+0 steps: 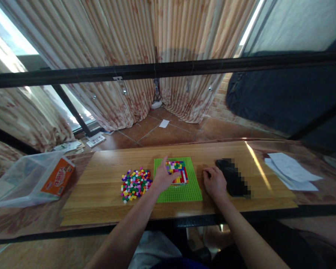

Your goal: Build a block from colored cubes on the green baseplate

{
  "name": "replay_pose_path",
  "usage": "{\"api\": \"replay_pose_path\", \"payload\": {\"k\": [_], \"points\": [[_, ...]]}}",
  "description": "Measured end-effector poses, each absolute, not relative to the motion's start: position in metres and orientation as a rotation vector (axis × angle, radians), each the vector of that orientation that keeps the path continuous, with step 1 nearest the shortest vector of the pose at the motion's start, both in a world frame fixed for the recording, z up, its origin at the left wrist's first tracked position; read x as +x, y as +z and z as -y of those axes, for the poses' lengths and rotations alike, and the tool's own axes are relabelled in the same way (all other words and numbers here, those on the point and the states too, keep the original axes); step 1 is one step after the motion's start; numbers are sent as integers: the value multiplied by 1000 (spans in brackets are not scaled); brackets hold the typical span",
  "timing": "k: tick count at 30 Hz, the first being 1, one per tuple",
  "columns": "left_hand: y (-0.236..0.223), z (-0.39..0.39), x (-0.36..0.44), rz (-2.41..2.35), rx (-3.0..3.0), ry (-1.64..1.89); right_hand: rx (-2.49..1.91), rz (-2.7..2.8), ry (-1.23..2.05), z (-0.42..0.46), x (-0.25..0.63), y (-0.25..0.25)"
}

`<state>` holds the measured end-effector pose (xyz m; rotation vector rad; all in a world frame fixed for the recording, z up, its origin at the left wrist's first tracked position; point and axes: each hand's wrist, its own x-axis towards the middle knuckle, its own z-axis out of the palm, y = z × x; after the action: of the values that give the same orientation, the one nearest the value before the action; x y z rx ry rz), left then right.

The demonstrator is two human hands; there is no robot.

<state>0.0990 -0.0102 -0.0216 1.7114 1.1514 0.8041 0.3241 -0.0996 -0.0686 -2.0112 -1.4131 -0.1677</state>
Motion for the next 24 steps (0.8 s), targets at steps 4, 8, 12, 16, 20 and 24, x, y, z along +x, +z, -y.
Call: {"api": "replay_pose_path", "payload": {"k": [4,8,12,16,20,24], "points": [[-24,9,98,-1089,1665,816,-2008,1409,-168,100,324,-68],[-26,6,95,-1057,1482,838,-2007,1405,-169,100,324,-67],[-26,3,88,-982,1334,818,-2014,1401,-163,100,323,-66],[-24,4,85,-972,1398,763,-2020,1400,-161,100,324,-66],[-21,7,88,-999,1397,756,-2017,1402,-160,100,323,-67],[-19,8,90,-1013,1391,760,-2014,1399,-157,100,323,-66]]}}
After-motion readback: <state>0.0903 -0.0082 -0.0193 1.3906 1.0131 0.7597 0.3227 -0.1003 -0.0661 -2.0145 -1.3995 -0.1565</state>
